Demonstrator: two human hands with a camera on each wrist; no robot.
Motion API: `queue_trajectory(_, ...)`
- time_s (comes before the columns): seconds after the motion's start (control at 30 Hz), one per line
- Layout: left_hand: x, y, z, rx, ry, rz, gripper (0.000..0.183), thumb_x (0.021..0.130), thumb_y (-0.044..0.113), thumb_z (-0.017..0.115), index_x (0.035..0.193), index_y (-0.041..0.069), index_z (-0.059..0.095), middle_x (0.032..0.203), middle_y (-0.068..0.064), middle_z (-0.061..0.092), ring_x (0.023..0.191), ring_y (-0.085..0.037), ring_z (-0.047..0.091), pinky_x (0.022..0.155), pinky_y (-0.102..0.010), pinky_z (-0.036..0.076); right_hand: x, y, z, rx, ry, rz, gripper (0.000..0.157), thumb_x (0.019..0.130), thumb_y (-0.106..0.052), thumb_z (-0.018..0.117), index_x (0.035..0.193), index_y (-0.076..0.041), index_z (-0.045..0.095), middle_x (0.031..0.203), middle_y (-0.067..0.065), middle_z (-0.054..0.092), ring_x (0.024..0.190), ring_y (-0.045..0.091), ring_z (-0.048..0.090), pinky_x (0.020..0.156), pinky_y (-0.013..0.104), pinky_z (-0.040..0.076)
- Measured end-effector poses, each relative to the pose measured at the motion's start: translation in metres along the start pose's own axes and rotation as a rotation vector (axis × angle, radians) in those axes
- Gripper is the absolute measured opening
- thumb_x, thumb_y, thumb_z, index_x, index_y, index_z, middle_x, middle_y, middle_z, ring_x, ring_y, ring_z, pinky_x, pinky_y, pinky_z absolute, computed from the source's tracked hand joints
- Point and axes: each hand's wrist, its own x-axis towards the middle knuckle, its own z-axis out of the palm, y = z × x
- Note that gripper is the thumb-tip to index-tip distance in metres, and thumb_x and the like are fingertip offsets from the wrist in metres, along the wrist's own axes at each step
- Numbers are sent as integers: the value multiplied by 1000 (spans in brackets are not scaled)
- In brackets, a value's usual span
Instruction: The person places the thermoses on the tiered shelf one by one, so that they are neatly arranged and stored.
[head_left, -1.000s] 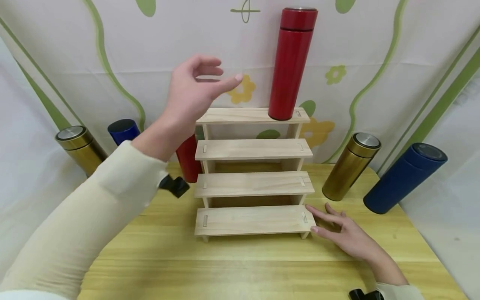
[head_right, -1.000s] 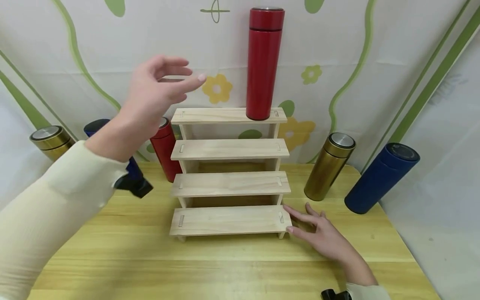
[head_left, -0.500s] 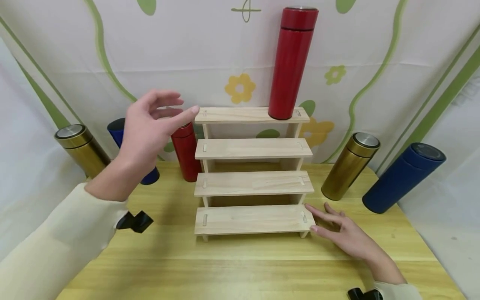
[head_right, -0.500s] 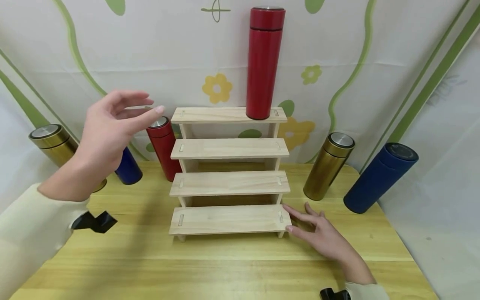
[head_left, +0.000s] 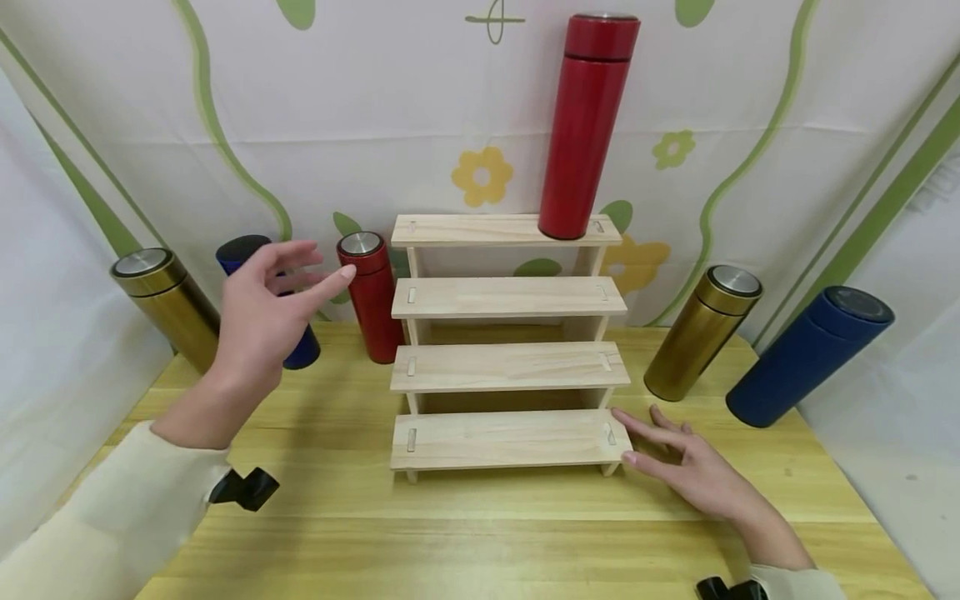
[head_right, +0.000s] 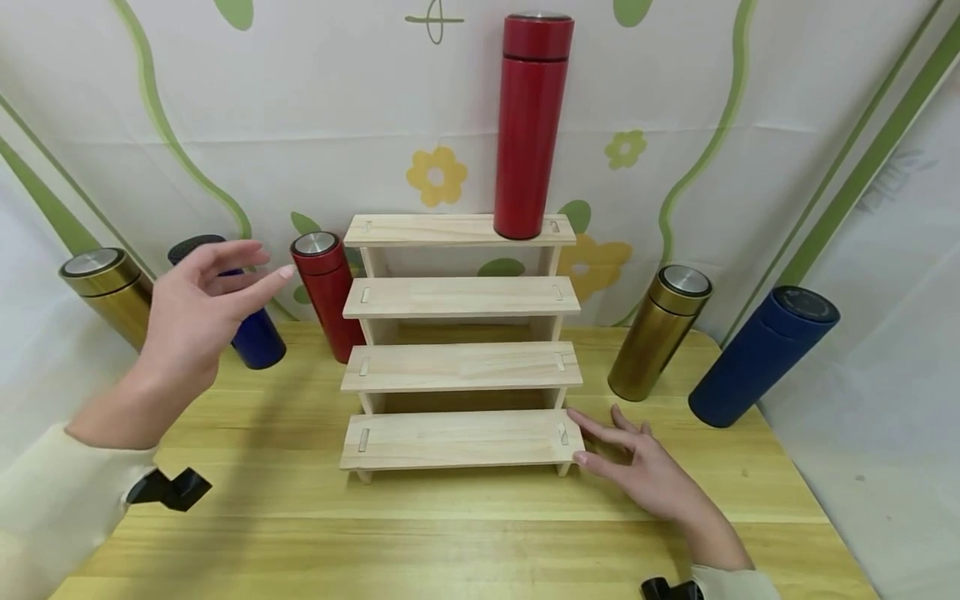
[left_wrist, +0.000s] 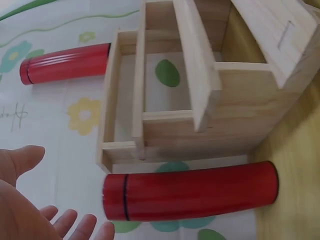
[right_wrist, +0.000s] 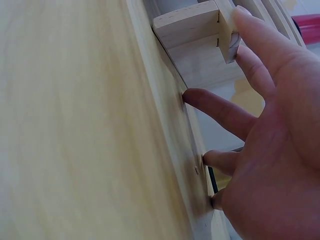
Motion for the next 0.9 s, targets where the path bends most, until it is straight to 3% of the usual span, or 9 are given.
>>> queue_trajectory(0.27, 4, -38, 15, -25, 12, -69, 66, 94, 42, 78, 151, 21, 53, 142, 1, 59, 124, -14, 59, 87, -17, 52, 0, 0, 0, 6, 1, -1, 55, 101, -37, 70, 153, -42, 52, 166, 16, 39, 158, 57, 7, 119, 81, -7)
queue_trajectory(0.43, 8, -59, 28, -26, -2, -109, 68, 95, 37, 78, 154, 20, 50, 151, -5, 56, 135, -25, 57, 100, -34, 56, -1, 0, 0, 3, 2, 4, 55, 101, -37, 70, 153, -43, 52, 167, 19, 37, 158, 57, 8, 120, 80, -6)
queue_trajectory(0.57, 13, -75, 37, -36, -14, -125, 70, 96, 27, 78, 157, 16, 45, 155, -9, 53, 139, -31, 56, 112, -49, 52, -1, 1, 0, -2, 4, 12, 55, 101, -38, 70, 152, -44, 52, 168, 20, 35, 158, 56, 8, 120, 80, -6)
queue_trajectory(0.7, 21, -90, 48, -52, -23, -144, 74, 94, 20, 79, 158, 12, 43, 158, -14, 50, 142, -35, 53, 114, -52, 50, -1, 1, -1, -4, 4, 17, 55, 101, -38, 70, 152, -44, 52, 169, 22, 31, 158, 56, 7, 119, 81, -6)
queue_trajectory(0.9, 31, -106, 63, -61, -43, -188, 83, 91, 24, 83, 161, 15, 39, 161, -14, 46, 146, -38, 49, 116, -54, 48, -1, 1, 0, -3, 6, 17, 54, 101, -39, 70, 152, -44, 52, 170, 26, 26, 158, 57, 7, 119, 81, -5)
